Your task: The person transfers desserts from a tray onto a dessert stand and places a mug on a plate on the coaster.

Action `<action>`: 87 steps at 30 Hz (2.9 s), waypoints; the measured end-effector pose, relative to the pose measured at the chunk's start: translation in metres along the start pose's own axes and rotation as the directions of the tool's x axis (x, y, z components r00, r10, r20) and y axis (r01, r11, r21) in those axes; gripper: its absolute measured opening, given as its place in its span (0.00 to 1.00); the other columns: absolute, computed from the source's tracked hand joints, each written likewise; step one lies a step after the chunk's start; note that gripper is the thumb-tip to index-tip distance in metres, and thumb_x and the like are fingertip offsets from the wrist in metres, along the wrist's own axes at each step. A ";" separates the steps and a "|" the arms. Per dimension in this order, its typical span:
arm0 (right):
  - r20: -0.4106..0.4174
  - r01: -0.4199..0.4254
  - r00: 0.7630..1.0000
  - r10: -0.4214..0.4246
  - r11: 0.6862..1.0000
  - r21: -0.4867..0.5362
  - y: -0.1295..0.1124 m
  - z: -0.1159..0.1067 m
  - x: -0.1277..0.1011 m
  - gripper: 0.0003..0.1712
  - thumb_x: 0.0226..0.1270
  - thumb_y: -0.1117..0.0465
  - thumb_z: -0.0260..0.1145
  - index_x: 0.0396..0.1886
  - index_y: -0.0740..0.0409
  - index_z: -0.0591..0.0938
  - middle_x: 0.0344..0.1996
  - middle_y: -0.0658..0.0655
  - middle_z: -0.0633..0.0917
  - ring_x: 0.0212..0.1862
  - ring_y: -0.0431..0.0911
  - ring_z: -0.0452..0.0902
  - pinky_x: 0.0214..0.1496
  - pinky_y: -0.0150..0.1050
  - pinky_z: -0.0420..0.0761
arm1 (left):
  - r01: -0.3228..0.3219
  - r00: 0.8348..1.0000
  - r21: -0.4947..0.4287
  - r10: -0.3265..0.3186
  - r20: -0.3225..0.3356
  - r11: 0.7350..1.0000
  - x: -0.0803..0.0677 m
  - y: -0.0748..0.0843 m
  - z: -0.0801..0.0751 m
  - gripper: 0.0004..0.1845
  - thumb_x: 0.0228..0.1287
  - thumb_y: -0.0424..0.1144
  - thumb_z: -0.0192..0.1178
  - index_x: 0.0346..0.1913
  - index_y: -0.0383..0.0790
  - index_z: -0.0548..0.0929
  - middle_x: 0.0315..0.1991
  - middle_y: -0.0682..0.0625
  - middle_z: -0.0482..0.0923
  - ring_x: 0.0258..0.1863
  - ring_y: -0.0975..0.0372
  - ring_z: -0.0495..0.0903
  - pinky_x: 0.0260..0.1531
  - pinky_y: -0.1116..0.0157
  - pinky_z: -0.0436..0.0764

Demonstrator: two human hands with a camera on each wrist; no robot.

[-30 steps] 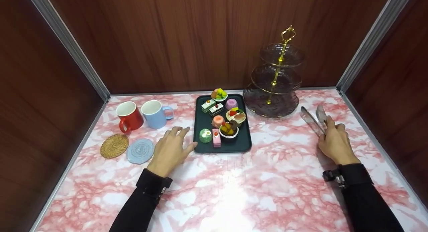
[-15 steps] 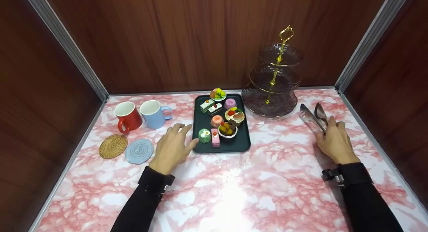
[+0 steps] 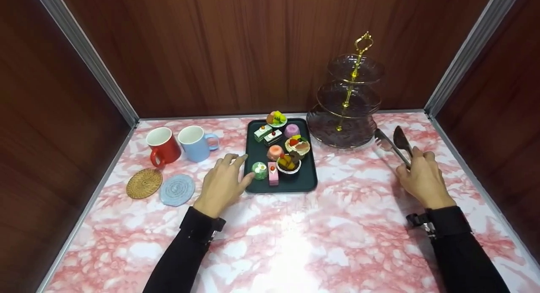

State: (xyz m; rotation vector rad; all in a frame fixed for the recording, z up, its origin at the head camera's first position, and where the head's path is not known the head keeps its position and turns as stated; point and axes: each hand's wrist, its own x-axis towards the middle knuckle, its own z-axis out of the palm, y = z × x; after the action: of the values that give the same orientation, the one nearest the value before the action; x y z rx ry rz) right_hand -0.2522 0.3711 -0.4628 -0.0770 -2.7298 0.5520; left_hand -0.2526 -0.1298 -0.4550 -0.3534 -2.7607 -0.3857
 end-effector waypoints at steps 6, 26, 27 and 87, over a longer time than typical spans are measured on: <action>-0.007 0.025 1.000 -0.026 1.000 -0.010 -0.008 -0.002 -0.001 0.36 0.58 0.58 0.58 0.62 0.75 0.63 0.42 0.75 0.69 0.32 0.70 0.72 0.31 0.63 0.71 | -0.011 1.000 -0.010 0.011 0.006 1.000 0.005 0.005 0.002 0.31 0.57 0.62 0.55 0.63 0.56 0.70 0.57 0.47 0.72 0.51 0.52 0.75 0.41 0.51 0.79; -0.027 0.102 0.994 -0.102 0.995 0.000 -0.032 -0.001 -0.008 0.34 0.59 0.56 0.60 0.62 0.71 0.66 0.40 0.70 0.72 0.34 0.66 0.73 0.32 0.61 0.73 | 0.002 0.999 -0.052 -0.001 0.033 0.999 0.014 0.015 0.008 0.31 0.57 0.62 0.55 0.62 0.54 0.72 0.56 0.49 0.72 0.51 0.54 0.74 0.42 0.52 0.79; -0.031 0.107 0.994 -0.107 0.994 -0.001 -0.033 -0.001 -0.008 0.34 0.59 0.55 0.60 0.62 0.71 0.66 0.40 0.70 0.72 0.34 0.66 0.73 0.32 0.61 0.72 | 0.000 0.999 -0.054 0.002 0.033 0.999 0.015 0.016 0.008 0.31 0.57 0.62 0.55 0.62 0.54 0.72 0.56 0.49 0.72 0.51 0.54 0.74 0.42 0.52 0.79; -0.010 0.321 0.947 -0.321 0.947 0.028 -0.085 0.013 -0.027 0.27 0.51 0.56 0.66 0.53 0.60 0.77 0.29 0.58 0.77 0.25 0.47 0.69 0.26 0.46 0.73 | 0.231 0.966 -0.214 -0.197 0.167 0.949 0.022 -0.008 0.033 0.24 0.51 0.40 0.66 0.52 0.35 0.79 0.37 0.44 0.80 0.41 0.53 0.78 0.45 0.57 0.77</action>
State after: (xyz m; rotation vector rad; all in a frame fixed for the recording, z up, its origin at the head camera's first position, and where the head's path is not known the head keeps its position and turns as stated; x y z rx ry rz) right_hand -0.2304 0.2847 -0.4495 0.3672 -2.6494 0.4949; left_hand -0.2846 -0.1227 -0.4786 -0.1384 -2.9103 -0.7707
